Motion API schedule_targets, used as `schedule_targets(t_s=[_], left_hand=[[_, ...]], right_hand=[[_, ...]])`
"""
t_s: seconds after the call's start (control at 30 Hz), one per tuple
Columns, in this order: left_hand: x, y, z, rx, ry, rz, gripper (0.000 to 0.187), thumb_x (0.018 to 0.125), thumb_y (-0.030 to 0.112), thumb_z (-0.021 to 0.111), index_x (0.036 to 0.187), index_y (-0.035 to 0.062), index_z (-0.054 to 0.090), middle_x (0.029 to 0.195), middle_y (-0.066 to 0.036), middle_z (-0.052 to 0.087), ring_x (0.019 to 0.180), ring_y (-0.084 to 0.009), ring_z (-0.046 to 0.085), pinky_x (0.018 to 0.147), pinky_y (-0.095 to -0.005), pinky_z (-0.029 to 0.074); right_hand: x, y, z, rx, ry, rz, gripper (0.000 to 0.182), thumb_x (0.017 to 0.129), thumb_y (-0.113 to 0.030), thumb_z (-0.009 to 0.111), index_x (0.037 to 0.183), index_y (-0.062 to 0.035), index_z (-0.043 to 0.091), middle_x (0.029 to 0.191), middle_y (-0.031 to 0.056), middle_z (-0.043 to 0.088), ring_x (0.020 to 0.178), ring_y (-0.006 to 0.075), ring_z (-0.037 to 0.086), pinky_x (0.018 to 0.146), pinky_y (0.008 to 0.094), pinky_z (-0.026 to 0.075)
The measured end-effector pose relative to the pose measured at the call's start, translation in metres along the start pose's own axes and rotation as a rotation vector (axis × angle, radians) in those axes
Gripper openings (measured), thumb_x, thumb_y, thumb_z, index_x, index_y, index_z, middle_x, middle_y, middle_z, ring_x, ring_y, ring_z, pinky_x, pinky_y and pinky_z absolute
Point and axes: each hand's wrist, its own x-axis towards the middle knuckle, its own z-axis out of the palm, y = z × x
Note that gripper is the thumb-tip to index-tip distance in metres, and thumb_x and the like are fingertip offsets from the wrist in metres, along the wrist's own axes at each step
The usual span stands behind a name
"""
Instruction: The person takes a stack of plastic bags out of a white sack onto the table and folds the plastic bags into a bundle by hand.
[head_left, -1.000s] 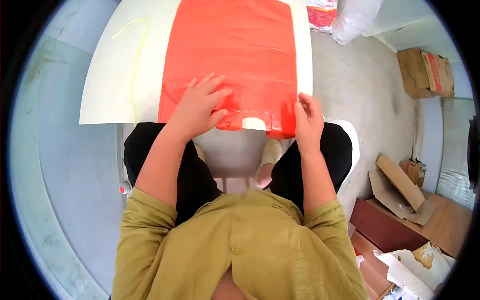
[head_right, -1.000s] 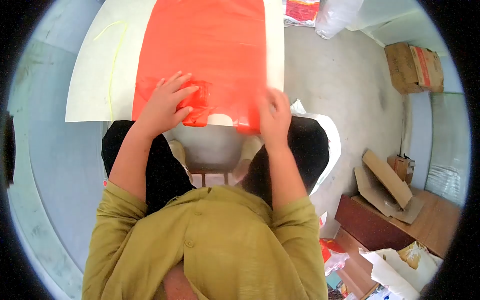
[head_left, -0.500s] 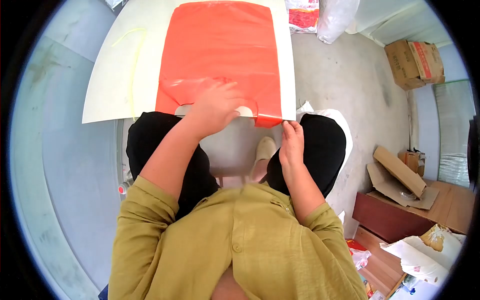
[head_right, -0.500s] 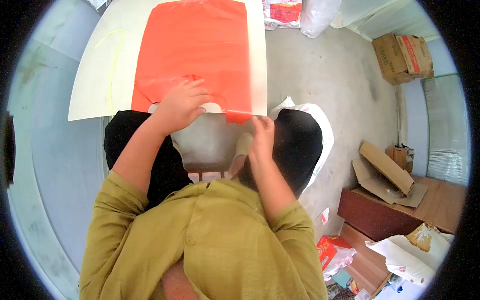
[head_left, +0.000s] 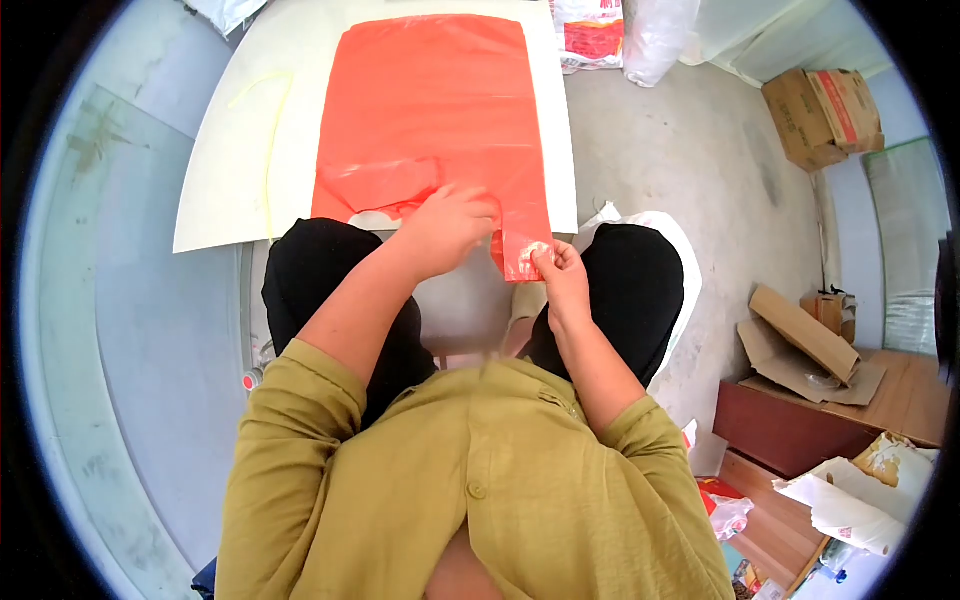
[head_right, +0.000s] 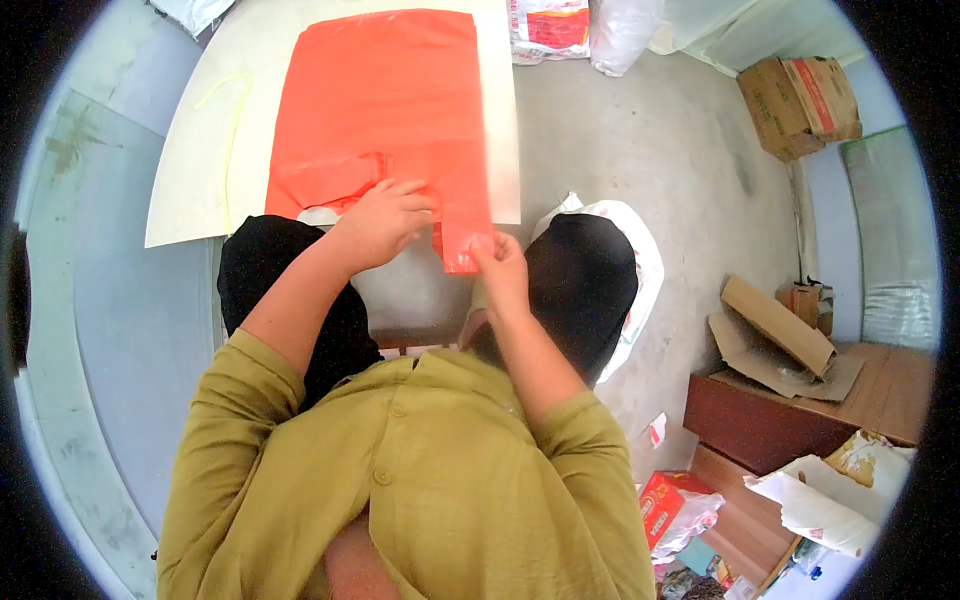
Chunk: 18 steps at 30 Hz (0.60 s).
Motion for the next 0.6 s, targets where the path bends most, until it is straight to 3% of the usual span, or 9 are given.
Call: schedule_targets(t_s=[0.23,0.33,0.4,0.5,0.6], left_hand=[[0.000,0.002,0.001,0.005,-0.072,-0.026,0.041,0.086,0.009,0.076,0.127,0.0108,0.070,0.134,-0.008,0.065,0.139,-0.0327,0.052,0.112,-0.0526,0.044],[0.003,0.000,0.008,0.036,-0.136,0.013,0.039,0.085,0.008,0.075,0.124,0.0107,0.071,0.132,-0.010,0.063,0.134,-0.0328,0.054,0.110,-0.0495,0.045],[0.001,0.001,0.011,0.035,-0.075,0.049,0.038,0.084,0.009,0.076,0.122,0.0105,0.072,0.132,-0.011,0.061,0.132,-0.0328,0.055,0.110,-0.0477,0.045],[-0.001,0.006,0.008,0.028,-0.063,0.050,0.037,0.083,0.010,0.077,0.120,0.0108,0.072,0.135,-0.012,0.059,0.131,-0.0330,0.055,0.110,-0.0459,0.045],[-0.002,0.011,0.006,0.064,-0.104,0.035,0.042,0.082,0.011,0.079,0.124,0.0091,0.070,0.136,-0.014,0.058,0.132,-0.0337,0.054,0.111,-0.0447,0.044]], right_hand=[[-0.011,-0.019,-0.007,-0.063,-0.025,-0.002,0.036,0.098,-0.007,0.071,0.131,0.0010,0.058,0.121,0.0115,0.070,0.109,0.0176,0.067,0.096,0.0339,0.054],[-0.008,-0.024,-0.008,-0.116,-0.034,-0.045,0.045,0.097,-0.006,0.069,0.139,0.0005,0.055,0.124,0.0120,0.069,0.112,0.0199,0.066,0.097,0.0352,0.053],[-0.008,-0.028,-0.006,-0.126,-0.043,-0.079,0.050,0.096,-0.005,0.069,0.143,0.0007,0.054,0.124,0.0115,0.069,0.112,0.0208,0.066,0.098,0.0349,0.053],[-0.006,-0.036,-0.009,-0.245,-0.137,-0.182,0.045,0.096,-0.006,0.069,0.139,0.0010,0.060,0.121,0.0097,0.070,0.110,0.0202,0.067,0.097,0.0338,0.053],[0.004,-0.042,-0.017,-0.626,-0.162,-0.313,0.032,0.099,-0.008,0.068,0.129,0.0018,0.067,0.106,0.0040,0.071,0.093,0.0099,0.065,0.086,0.0264,0.052]])
